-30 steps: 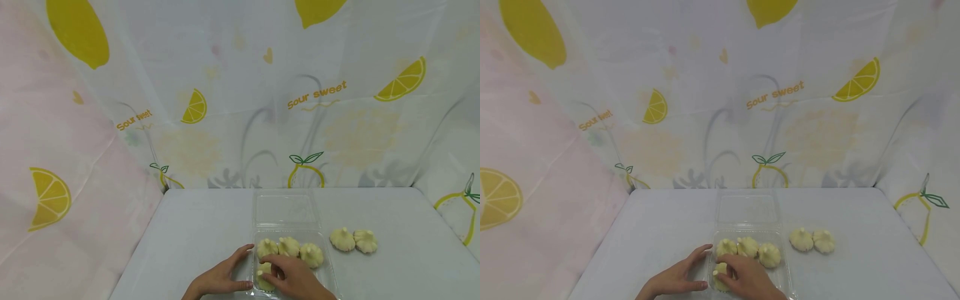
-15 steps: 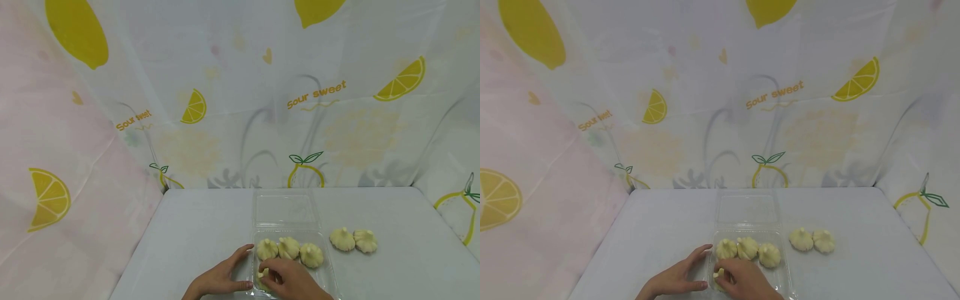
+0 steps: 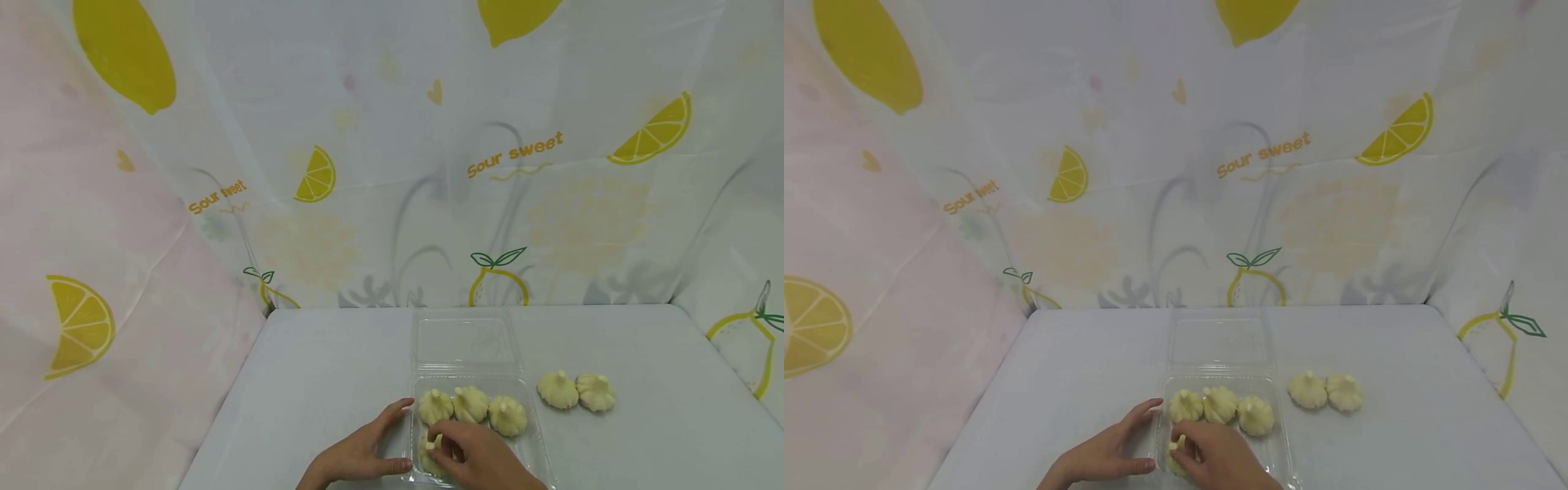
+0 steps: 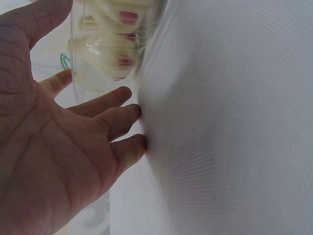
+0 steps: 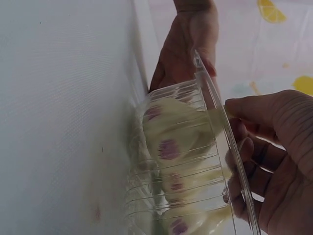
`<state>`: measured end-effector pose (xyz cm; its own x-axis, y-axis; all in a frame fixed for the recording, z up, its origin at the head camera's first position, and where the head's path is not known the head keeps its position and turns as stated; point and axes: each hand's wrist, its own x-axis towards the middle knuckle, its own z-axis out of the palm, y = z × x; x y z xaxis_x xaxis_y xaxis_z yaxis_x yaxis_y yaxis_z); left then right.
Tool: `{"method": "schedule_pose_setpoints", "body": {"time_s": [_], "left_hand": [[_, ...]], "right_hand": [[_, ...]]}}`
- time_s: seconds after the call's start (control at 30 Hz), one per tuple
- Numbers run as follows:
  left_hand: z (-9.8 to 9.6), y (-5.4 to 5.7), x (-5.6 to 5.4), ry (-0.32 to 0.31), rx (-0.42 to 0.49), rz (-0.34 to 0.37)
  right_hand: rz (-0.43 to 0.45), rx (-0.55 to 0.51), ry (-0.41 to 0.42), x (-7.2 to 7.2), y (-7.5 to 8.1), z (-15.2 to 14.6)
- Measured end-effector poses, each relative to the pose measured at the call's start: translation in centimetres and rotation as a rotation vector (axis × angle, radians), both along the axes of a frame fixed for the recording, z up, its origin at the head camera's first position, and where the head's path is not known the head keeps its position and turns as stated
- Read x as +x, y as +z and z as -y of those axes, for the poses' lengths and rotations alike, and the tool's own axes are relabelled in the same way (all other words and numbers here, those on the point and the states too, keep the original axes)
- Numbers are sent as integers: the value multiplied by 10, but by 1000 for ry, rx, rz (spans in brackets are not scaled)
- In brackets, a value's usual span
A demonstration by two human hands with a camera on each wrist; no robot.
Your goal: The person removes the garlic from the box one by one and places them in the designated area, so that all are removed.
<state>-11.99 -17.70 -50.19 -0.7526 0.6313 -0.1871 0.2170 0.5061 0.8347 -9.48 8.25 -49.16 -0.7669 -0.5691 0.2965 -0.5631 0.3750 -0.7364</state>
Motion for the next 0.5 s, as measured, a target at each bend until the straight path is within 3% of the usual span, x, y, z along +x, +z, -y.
{"method": "schedule_pose_setpoints", "body": {"time_s": [0.37,0.5], "left_hand": [[2,-2,0,-13,2,-30],[1,-3,0,-14,-3,-41]], "right_hand": [[-109,-53,-23,3,7,-7],[-197,-70,-47,3,6,-11]]}}
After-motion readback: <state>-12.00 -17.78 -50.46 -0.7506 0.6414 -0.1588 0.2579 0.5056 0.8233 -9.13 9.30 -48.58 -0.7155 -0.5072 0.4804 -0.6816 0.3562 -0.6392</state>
